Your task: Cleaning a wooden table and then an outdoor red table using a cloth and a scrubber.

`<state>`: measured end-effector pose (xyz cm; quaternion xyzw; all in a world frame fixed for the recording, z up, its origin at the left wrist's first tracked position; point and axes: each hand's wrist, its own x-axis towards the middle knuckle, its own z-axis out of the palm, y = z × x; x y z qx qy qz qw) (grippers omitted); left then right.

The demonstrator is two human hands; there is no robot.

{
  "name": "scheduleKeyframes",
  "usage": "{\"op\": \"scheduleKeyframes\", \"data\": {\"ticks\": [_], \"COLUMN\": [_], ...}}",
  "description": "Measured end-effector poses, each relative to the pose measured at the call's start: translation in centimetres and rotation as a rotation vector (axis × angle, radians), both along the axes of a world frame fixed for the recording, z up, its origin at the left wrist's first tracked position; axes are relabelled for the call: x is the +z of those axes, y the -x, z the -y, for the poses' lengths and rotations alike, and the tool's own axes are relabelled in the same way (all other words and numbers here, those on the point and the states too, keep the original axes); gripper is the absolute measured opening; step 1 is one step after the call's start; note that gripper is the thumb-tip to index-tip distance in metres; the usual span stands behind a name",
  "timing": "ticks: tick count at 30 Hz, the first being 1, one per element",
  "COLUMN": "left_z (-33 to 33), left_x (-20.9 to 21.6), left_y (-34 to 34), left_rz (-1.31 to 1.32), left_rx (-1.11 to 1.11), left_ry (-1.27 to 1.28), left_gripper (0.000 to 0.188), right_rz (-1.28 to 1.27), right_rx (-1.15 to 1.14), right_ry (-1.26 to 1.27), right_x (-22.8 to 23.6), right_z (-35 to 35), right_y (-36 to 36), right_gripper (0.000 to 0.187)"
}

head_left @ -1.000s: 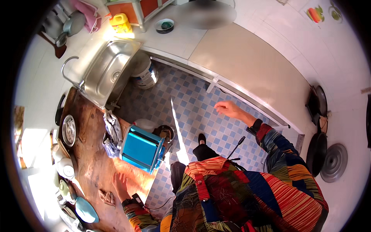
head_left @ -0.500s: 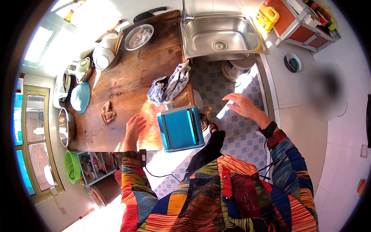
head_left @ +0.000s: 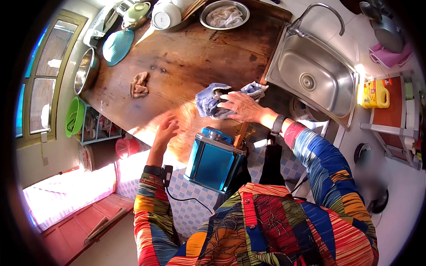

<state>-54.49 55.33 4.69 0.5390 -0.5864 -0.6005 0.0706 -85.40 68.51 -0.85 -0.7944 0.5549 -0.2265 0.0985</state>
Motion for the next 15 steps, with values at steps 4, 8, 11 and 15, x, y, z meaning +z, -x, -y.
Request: {"op": "scheduleKeyframes", "data": {"ticks": [4,8,11,15], "left_z": [0.8,-0.5,-1.4,-1.2], "left_x": [-7.3,-10.2,-10.0,-8.8], "left_y": [-2.5,-3.1,0.4,-1.0], "left_rz": [0.432,0.677,0.798,0.757], "left_rx": [-0.243,-0.172,-0.244,-0.328], "left_ry": [0.608,0.339,0.263,0.276], "left_gripper": [0.058,0.093,0.112,0.113], "right_rz": [0.002,-0.053,-0.107,-0.096], "right_rx": [0.067,0.084,0.078,0.094], "right_ry": [-0.084,-0.069,-0.080,-0.075], "right_x": [-3.5,-6.2,-7.5,-6.6], "right_z": [3.1,2.7,3.3,5.8], "right_y": [-2.5,-4.2,-3.1,-4.2], "right_gripper": [0.057,0.064,0.058,0.051]}}
